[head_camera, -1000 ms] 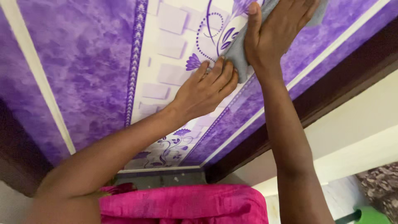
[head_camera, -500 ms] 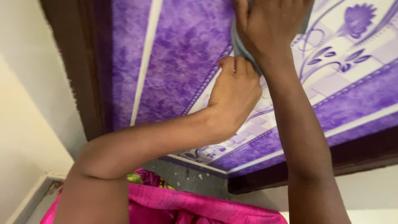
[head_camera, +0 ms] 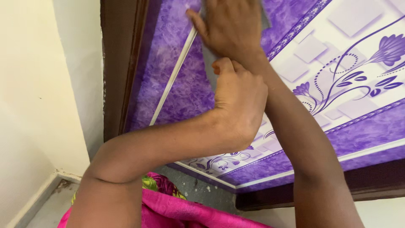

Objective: The person wipes a purple decorated door with a cloth, cleaning the panels, the white patterned sections, and the wooden frame.

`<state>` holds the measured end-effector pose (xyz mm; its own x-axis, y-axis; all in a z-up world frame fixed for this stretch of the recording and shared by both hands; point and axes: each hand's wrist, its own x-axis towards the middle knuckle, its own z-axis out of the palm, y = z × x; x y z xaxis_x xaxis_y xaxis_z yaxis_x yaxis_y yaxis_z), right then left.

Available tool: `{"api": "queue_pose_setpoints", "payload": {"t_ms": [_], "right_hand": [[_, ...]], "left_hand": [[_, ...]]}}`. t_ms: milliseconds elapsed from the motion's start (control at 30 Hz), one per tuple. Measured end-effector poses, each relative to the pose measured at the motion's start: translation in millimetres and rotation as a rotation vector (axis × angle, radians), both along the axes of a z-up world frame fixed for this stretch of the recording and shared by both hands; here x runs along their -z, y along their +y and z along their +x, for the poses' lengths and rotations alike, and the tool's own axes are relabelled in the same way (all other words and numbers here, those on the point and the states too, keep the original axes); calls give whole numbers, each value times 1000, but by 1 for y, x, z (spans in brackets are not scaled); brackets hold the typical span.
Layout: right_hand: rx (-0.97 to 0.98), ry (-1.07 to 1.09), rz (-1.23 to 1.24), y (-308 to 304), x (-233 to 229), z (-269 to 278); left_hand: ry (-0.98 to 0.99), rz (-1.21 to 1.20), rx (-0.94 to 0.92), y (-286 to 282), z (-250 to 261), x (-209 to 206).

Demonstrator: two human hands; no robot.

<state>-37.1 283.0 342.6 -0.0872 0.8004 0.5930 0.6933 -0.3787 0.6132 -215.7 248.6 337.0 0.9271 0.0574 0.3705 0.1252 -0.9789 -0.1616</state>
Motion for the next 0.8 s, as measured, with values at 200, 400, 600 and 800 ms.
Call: {"api": "queue_pose_setpoints", "payload": {"t_ms": [200, 400, 600, 800], "right_hand": [[-127, -188, -239, 16, 28, -19], [-156, -102, -348, -10, -2, -18], [-91, -233, -185, -59, -38, 2], [-76, -319, -44, -107, -59, 18]], "left_hand": [[-106, -247, -26, -5, 2, 6], [-175, -179, 67, -13, -3, 9], [-332, -1, 24, -5, 7, 11], [-662, 93, -142, -5, 44, 19]]}}
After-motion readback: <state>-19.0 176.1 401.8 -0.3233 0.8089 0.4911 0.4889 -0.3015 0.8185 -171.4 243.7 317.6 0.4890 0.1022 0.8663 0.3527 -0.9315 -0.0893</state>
